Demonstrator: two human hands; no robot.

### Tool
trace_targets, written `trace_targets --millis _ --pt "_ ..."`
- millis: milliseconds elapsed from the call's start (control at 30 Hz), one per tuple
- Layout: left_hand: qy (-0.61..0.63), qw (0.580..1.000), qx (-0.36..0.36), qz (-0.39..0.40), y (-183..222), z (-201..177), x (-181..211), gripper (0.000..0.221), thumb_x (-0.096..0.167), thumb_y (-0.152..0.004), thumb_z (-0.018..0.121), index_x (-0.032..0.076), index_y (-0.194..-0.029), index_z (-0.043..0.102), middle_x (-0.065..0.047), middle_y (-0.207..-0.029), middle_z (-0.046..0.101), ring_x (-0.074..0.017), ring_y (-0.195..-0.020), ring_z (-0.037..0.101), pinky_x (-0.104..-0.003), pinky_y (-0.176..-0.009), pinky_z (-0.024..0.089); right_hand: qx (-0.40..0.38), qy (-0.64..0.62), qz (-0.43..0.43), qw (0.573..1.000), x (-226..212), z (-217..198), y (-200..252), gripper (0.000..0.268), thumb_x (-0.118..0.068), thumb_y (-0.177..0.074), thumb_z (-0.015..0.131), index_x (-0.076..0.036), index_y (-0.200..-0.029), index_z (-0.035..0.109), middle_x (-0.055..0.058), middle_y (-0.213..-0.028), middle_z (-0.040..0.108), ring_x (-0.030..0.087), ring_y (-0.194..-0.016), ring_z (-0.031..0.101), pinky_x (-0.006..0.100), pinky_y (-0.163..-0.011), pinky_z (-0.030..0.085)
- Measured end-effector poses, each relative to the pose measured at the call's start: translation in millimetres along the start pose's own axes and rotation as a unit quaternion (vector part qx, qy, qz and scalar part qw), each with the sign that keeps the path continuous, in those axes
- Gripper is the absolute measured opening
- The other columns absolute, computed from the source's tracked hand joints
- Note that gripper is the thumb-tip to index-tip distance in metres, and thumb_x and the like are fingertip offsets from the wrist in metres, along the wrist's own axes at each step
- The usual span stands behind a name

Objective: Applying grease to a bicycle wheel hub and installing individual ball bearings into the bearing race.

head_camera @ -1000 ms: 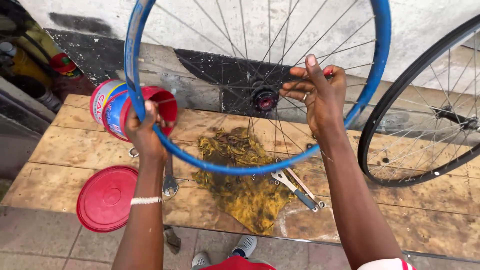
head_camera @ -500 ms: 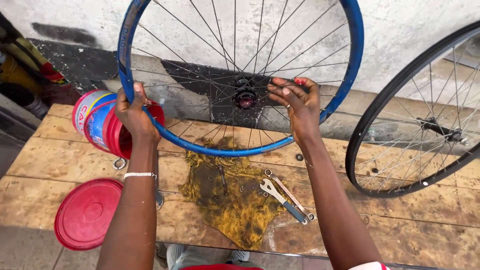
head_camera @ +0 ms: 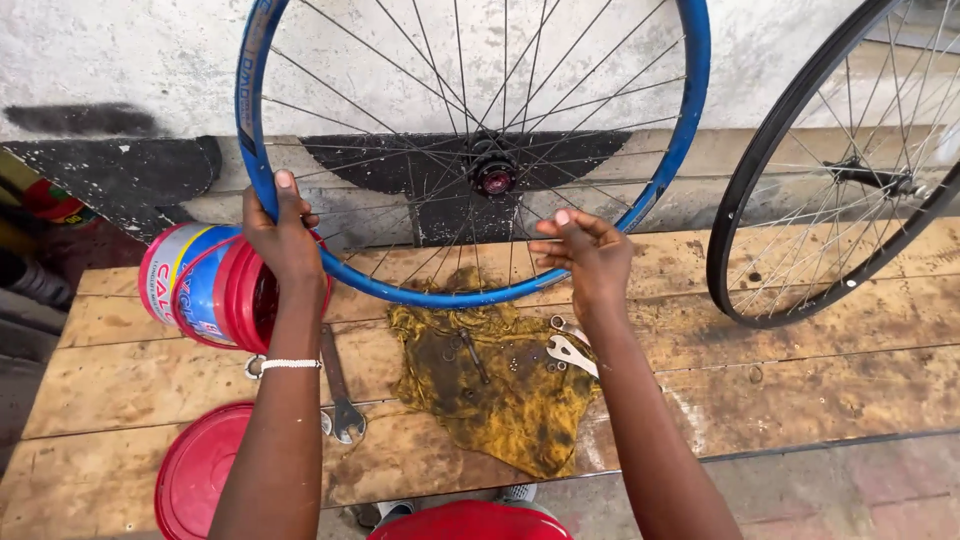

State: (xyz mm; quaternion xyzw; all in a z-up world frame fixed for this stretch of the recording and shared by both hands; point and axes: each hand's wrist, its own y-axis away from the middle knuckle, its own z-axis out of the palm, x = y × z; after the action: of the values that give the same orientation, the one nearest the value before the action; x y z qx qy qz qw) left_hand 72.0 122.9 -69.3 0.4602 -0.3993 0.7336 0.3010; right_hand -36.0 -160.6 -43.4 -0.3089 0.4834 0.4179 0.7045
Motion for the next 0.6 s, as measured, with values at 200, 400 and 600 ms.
trace_targets --millis 200,400,600 --pt "-0.093 0.995 0.003 0.020 1.8 3.8 8.3 0.018 0.032 -0.098 0.055 0.014 -0.098 0.057 -0.001 -0.073 0.063 -0.0109 -0.063 0.059 -0.025 -0.062 0.049 -0.002 0.056 -0.006 0.998 18.7 26.5 14.2 0.028 -0.016 -0.081 0.072 0.003 -0.099 0.063 0.024 -0.081 0.068 0.028 -0.060 0.070 0.030 -0.043 0.057" --pt "-0.110 0.992 -0.057 0.035 -4.7 1.2 11.2 0.019 0.028 -0.101 0.050 0.010 -0.094 0.051 -0.002 -0.067 0.057 -0.0120 -0.060 0.057 -0.026 -0.063 0.048 -0.029 0.269 -0.278 0.922 27.9 47.8 25.7 0.043 -0.009 -0.094 0.060 -0.006 -0.135 0.047 0.014 -0.077 0.064 0.016 -0.065 0.059 0.027 -0.050 0.048" --pt "-0.098 0.992 -0.067 0.044 -6.1 1.2 9.9 0.021 0.028 -0.101 0.050 0.009 -0.094 0.049 -0.003 -0.067 0.057 -0.0134 -0.062 0.058 -0.028 -0.065 0.050 -0.027 0.449 -0.365 0.815 30.6 60.7 29.0 0.056 -0.005 -0.095 0.058 -0.007 -0.145 0.031 0.013 -0.071 0.056 0.024 -0.061 0.056 0.037 -0.050 0.046"
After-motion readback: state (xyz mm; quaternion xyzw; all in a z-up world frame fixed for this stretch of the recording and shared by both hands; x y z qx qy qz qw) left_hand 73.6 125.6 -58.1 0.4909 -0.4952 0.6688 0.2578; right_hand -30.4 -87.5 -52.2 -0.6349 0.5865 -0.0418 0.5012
